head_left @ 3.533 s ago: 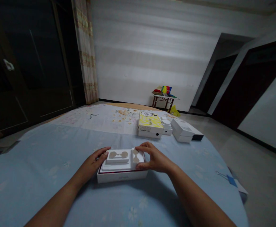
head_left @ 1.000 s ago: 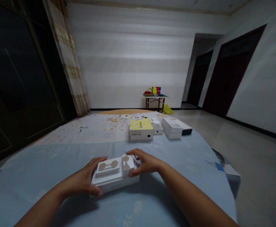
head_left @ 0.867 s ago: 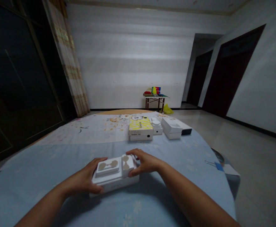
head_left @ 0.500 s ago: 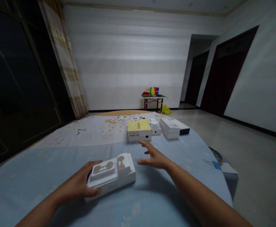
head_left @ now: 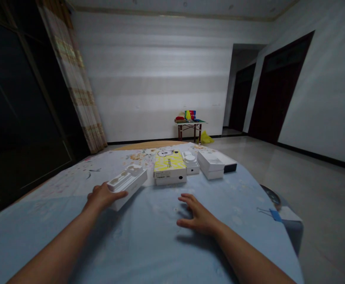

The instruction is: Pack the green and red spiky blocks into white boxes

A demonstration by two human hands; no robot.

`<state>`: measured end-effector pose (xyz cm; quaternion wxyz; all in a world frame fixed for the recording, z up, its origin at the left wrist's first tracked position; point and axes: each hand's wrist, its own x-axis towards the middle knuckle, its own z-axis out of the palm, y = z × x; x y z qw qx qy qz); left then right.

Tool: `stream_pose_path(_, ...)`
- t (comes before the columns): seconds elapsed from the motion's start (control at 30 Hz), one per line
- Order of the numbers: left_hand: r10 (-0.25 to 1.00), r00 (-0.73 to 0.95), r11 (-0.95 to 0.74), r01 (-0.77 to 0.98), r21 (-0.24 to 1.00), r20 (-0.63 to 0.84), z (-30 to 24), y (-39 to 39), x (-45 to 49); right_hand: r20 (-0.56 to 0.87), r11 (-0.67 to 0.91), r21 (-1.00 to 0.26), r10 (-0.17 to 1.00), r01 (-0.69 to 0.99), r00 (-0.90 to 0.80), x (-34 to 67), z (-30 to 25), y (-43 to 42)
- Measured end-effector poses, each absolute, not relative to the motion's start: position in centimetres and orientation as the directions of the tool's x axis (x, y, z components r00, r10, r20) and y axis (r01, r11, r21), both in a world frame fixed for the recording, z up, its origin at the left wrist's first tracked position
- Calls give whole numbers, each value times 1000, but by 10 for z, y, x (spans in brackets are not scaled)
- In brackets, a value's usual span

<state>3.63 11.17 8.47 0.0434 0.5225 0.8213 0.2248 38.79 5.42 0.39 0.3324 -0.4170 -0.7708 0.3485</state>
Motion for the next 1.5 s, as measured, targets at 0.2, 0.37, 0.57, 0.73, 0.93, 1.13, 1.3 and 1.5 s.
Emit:
stream_pose_path(0.2, 811, -579, 486, 750, 448, 88, 74, 161, 84, 219, 425, -800, 864, 424, -453, 391, -5, 58)
stream_pose_path(0.37, 771, -632, 520, 692, 501, 74, 66, 186, 117, 239, 437, -805, 857, 400, -456, 392, -9, 60)
stream_pose_path(0.57, 766, -643, 537, 656, 530, 19, 50, 202, 145, 241, 441, -802, 856, 403, -456, 394, -7, 58)
stream_pose_path(0.73, 817, -576, 493, 687, 534, -13, 47, 203, 141, 250, 441, -804, 860, 400, -445, 393, -4, 58)
stream_pose_path(0.93, 862, -505, 440, 704, 557, -42, 51, 207, 132, 260, 444, -798, 864, 407, -432, 393, -6, 61)
stream_pose_path(1.13, 858, -513, 377, 669, 640, 31, 59, 183, 121, 306, 447, -816, 872, 365, -383, 391, -8, 63)
stream_pose_path(1.3, 858, -457, 189, 704, 685, 233, 38, 122, 111, 400, 478, -792, 876, 379, -268, 389, -10, 70)
stream_pose_path(1.5, 857, -420, 53, 650, 758, 300, -9, 73, 111, 399, 333, -807, 916, 488, 36, 403, -11, 92)
